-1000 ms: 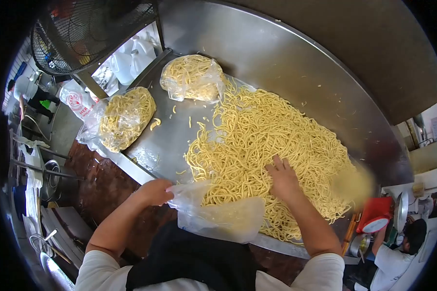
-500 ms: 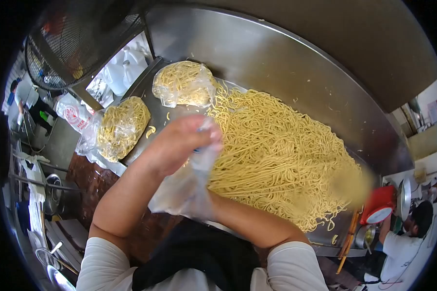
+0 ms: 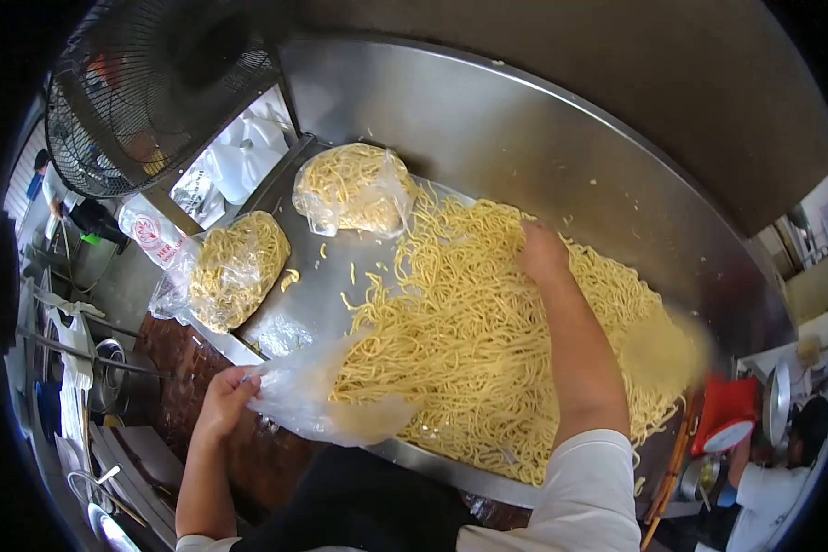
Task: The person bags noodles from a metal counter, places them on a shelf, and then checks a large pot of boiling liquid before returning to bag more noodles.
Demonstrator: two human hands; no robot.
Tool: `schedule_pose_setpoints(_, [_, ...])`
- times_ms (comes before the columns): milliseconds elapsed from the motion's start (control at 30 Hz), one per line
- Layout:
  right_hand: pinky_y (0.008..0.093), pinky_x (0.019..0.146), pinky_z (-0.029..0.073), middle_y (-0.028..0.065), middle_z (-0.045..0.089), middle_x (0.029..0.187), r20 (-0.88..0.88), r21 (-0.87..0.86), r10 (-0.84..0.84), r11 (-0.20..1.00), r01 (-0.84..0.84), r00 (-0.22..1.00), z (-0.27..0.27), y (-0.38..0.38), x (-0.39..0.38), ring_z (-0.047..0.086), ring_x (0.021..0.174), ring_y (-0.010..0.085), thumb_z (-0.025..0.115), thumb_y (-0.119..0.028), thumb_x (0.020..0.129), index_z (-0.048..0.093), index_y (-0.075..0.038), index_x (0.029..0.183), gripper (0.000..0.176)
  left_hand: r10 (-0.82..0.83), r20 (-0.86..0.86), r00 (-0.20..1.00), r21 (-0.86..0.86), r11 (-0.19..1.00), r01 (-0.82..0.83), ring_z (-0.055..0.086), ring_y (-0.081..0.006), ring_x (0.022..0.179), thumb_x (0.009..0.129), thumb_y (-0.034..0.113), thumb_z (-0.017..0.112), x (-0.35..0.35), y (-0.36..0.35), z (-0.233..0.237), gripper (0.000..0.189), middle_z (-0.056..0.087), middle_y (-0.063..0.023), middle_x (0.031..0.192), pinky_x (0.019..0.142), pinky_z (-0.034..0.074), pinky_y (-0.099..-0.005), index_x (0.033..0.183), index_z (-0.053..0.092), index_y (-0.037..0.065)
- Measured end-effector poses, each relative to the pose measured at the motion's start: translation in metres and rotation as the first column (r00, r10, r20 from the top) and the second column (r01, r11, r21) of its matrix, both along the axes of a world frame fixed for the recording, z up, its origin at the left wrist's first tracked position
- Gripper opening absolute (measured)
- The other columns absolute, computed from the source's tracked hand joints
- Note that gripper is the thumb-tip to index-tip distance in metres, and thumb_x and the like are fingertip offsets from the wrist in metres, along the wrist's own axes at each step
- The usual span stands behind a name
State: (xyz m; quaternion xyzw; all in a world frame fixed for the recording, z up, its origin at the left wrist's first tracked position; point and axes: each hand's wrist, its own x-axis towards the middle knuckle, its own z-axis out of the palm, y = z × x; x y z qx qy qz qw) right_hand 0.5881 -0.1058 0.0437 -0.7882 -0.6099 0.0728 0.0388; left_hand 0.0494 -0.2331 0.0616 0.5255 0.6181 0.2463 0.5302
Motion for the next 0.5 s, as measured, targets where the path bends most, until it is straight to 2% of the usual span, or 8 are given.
schedule_pose_setpoints(67, [0.0415, 0.101, 0.043, 0.0132, 0.038, 0.146, 0.039, -0.103, -0.040, 0.994, 0.044, 0.998, -0.018, 0.018, 0.005, 0.045, 0.128, 0.0295, 0.072, -0.012, 0.073, 0.045, -0.012, 0.137, 0.070, 0.048, -0.088, 0.995, 0.066, 0.997, -0.042, 0.061, -0.0155, 0.072, 0.088, 0.012, 0.061, 0.008, -0.005, 0.003, 0.013, 0.065, -0.0046, 0.081, 0.067, 0.048, -0.0306, 0.093, 0.063, 0.001])
schedule_pose_setpoints(133, [0.0422, 0.100, 0.044, 0.0136, 0.037, 0.146, 0.021, -0.127, -0.056, 0.990, 0.059, 0.998, -0.033, 0.029, 0.004, 0.047, 0.126, 0.0304, 0.072, -0.012, 0.072, 0.045, -0.012, 0.138, 0.071, 0.068, -0.604, 0.794, 0.323, 0.932, 0.166, 0.064, -0.0255, 0.072, 0.084, 0.013, 0.062, 0.017, -0.010, 0.020, 0.015, 0.066, -0.0118, 0.080, 0.067, 0.050, -0.0360, 0.095, 0.064, 0.003])
schedule_pose_setpoints(167, [0.0430, 0.099, 0.044, 0.0140, 0.036, 0.146, 0.012, -0.161, -0.095, 0.982, 0.096, 0.995, -0.039, 0.036, 0.005, 0.048, 0.125, 0.0312, 0.072, -0.012, 0.072, 0.045, -0.012, 0.138, 0.072, 0.107, -0.616, 0.781, 0.272, 0.959, 0.083, 0.064, -0.0326, 0.074, 0.079, 0.013, 0.064, 0.014, -0.013, 0.016, 0.017, 0.065, -0.0158, 0.082, 0.068, 0.051, -0.0392, 0.095, 0.065, 0.007])
schedule_pose_setpoints(333, [0.0423, 0.095, 0.046, 0.0209, 0.051, 0.132, -0.084, -0.141, -0.150, 0.981, 0.137, 0.985, -0.083, 0.052, 0.016, 0.054, 0.117, 0.0327, 0.070, -0.009, 0.071, 0.046, -0.008, 0.138, 0.072, -0.111, -0.648, 0.753, 0.085, 0.973, 0.217, 0.064, -0.0293, 0.072, 0.076, 0.010, 0.063, 0.008, -0.026, 0.005, 0.014, 0.065, -0.0133, 0.077, 0.067, 0.051, -0.0376, 0.088, 0.065, 0.004])
schedule_pose_setpoints(400, [0.0435, 0.091, 0.048, 0.0217, 0.057, 0.126, -0.076, -0.139, -0.153, 0.980, 0.141, 0.985, -0.080, 0.037, 0.017, 0.059, 0.109, 0.0344, 0.068, -0.009, 0.070, 0.048, -0.008, 0.136, 0.068, -0.078, -0.252, 0.964, -0.112, 0.992, 0.051, 0.061, -0.0225, 0.067, 0.071, 0.004, 0.063, 0.004, -0.026, -0.014, 0.015, 0.064, -0.0091, 0.073, 0.066, 0.049, -0.0303, 0.086, 0.065, 0.000])
schedule_pose_setpoints(433, [0.0434, 0.088, 0.048, 0.0216, 0.061, 0.117, -0.205, -0.112, -0.203, 0.977, 0.183, 0.958, -0.074, 0.024, 0.011, 0.061, 0.105, 0.0345, 0.066, -0.007, 0.071, 0.051, -0.006, 0.132, 0.063, 0.093, 0.093, 0.991, -0.195, 0.978, -0.074, 0.061, -0.0237, 0.071, 0.072, 0.008, 0.060, 0.008, -0.023, -0.020, 0.011, 0.064, -0.0087, 0.073, 0.070, 0.048, -0.0327, 0.078, 0.062, -0.001])
schedule_pose_setpoints(467, [0.0433, 0.086, 0.049, 0.0215, 0.065, 0.108, -0.331, -0.085, -0.241, 0.970, 0.226, 0.912, -0.067, 0.013, 0.008, 0.063, 0.100, 0.0346, 0.064, -0.005, 0.072, 0.055, -0.003, 0.128, 0.057, 0.083, 0.102, 0.991, -0.192, 0.979, -0.063, 0.061, -0.0237, 0.071, 0.072, 0.008, 0.060, 0.015, -0.018, -0.013, 0.011, 0.064, -0.0087, 0.073, 0.070, 0.048, -0.0327, 0.078, 0.062, -0.001])
schedule_pose_setpoints(500, [0.0398, 0.081, 0.050, 0.0195, 0.067, 0.105, -0.484, -0.091, -0.296, 0.953, 0.289, 0.823, -0.060, 0.003, 0.010, 0.065, 0.094, 0.0308, 0.062, -0.003, 0.075, 0.057, 0.001, 0.122, 0.047, 0.193, 0.439, 0.878, -0.187, 0.975, -0.121, 0.059, -0.0244, 0.071, 0.073, 0.011, 0.058, 0.025, -0.010, -0.003, 0.012, 0.062, -0.0087, 0.071, 0.073, 0.047, -0.0346, 0.075, 0.060, 0.000])
